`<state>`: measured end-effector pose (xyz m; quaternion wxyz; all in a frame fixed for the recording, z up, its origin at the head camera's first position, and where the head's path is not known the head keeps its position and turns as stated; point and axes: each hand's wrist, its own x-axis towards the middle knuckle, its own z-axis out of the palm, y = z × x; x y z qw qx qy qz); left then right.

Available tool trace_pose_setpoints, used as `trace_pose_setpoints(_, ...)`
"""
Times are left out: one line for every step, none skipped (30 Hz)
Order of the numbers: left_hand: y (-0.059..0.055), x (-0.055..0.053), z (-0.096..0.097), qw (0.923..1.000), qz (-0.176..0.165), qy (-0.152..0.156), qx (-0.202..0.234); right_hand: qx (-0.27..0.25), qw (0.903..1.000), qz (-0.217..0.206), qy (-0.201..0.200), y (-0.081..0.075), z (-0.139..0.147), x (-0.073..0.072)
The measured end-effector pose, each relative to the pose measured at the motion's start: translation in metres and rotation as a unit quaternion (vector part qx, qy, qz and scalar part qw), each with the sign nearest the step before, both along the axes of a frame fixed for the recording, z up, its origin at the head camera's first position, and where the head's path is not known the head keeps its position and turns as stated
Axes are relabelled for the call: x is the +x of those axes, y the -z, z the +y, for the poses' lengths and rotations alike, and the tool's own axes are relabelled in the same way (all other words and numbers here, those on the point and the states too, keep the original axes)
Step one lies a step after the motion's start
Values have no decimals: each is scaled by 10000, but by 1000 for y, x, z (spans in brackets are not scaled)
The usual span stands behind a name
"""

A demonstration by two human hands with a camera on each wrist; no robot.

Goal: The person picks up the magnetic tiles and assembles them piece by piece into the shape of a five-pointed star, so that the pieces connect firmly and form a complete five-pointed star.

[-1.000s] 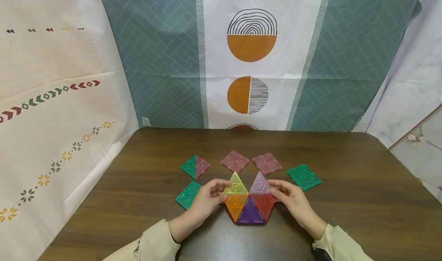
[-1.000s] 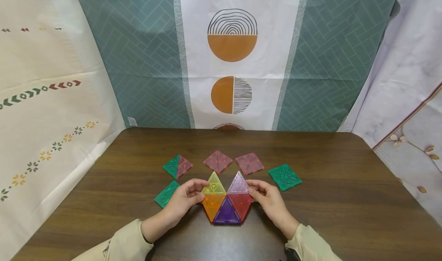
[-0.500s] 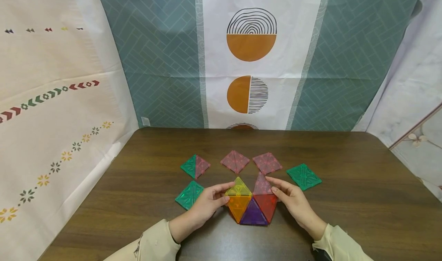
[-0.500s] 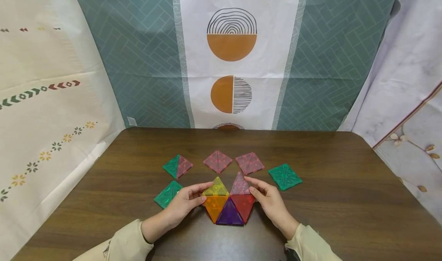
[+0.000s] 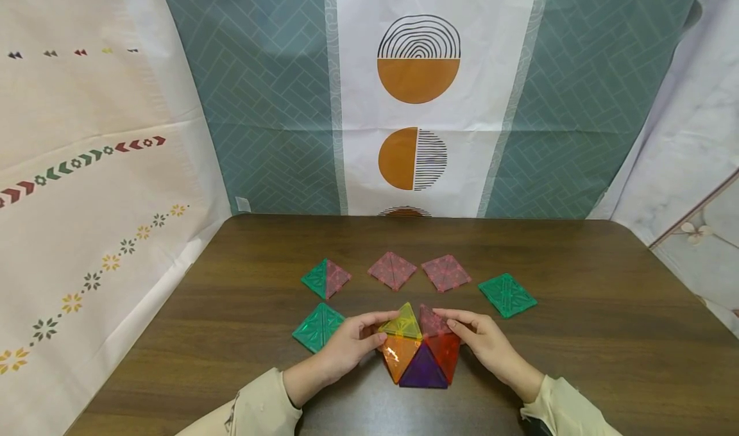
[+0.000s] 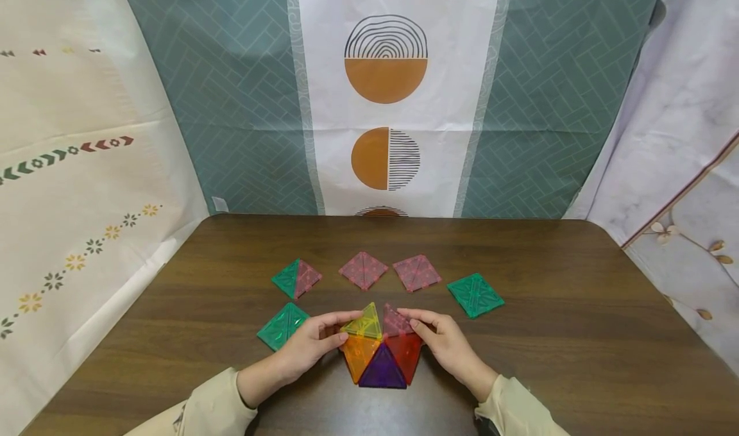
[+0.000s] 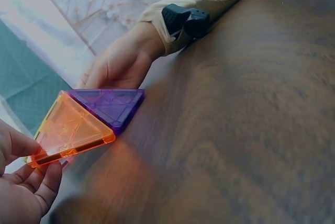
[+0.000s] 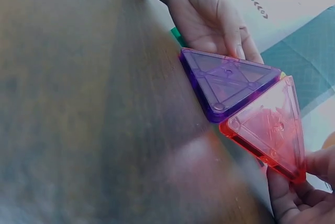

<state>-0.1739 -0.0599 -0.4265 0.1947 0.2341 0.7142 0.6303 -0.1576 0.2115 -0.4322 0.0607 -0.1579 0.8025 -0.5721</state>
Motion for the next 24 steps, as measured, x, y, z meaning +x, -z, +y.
trace_pose_setpoints(0,0,0,10000,4,11,-35,45,10000,35,-17,0,0,0)
trace_pose_setpoints(0,1,0,10000,9,37,-56,77,9999,62,-44,0,-1,0)
trace_pose_setpoints(0,1,0,10000,19,63,-70,128,9998,102,-61,-1,-1,1)
trace_pose_setpoints(0,1,0,9999,15,81,-81,168,9997,144,-77,-1,-2,1)
trace_pose_setpoints(0,1,0,9999,13,94,-86,205,9996,186,-90,-1,-2,1)
trace_pose_setpoints(-1,2,0,9999,8,109,-88,239,9994,221,-97,-1,-3,1)
trace_pose_setpoints(-1,2,0,9999,11,118,-93,272,9993,251,-98,-1,-3,1)
trace_pose_setpoints(-1,2,0,9999,25,121,-95,292,9992,266,-94,-1,-3,1)
trace_pose_setpoints(-1,2,0,9999,41,107,-121,310,9991,282,-76,-1,-4,2)
trace_pose_setpoints(-1,2,1,9998,70,93,-155,317,9990,294,-69,-1,-4,2)
trace_pose_setpoints(0,2,1,9997,144,77,-196,328,9990,303,-66,-1,-4,2)
trace_pose_setpoints(0,2,1,9994,230,53,-263,341,9989,306,-66,0,-4,2)
trace_pose_setpoints(1,2,1,9988,336,27,-353,361,9988,334,-75,0,-4,2)
trace_pose_setpoints(2,2,1,9980,439,-2,-450,390,9985,363,-96,0,-4,1)
trace_pose_setpoints(3,2,1,9970,557,-24,-537,422,9982,403,-117,0,-4,1)
trace_pose_setpoints(3,2,1,9956,688,-59,-639,463,9979,434,-129,0,-4,1)
trace_pose_setpoints(4,2,1,9936,830,-101,-754,489,9977,452,-143,1,-4,1)
trace_pose_setpoints(5,3,1,9916,951,-140,-867,512,9975,463,-153,1,-4,0)
trace_pose_setpoints(5,3,1,9897,1056,-165,-953,531,9973,475,-165,1,-4,0)
trace_pose_setpoints(5,3,1,9878,1154,-185,-1031,543,9973,468,-176,1,-4,0)
trace_pose_setpoints(5,4,1,9855,1267,-203,-1110,543,9973,457,-181,0,-5,0)
trace_pose_setpoints(5,3,1,9828,1379,-227,-1207,542,9974,435,-187,0,-5,0)
trace_pose_setpoints(5,3,1,9802,1482,-236,-1289,548,9973,441,-194,0,-4,0)
trace_pose_setpoints(5,3,2,9782,1556,-237,-1357,563,9972,448,-198,0,-4,-1)
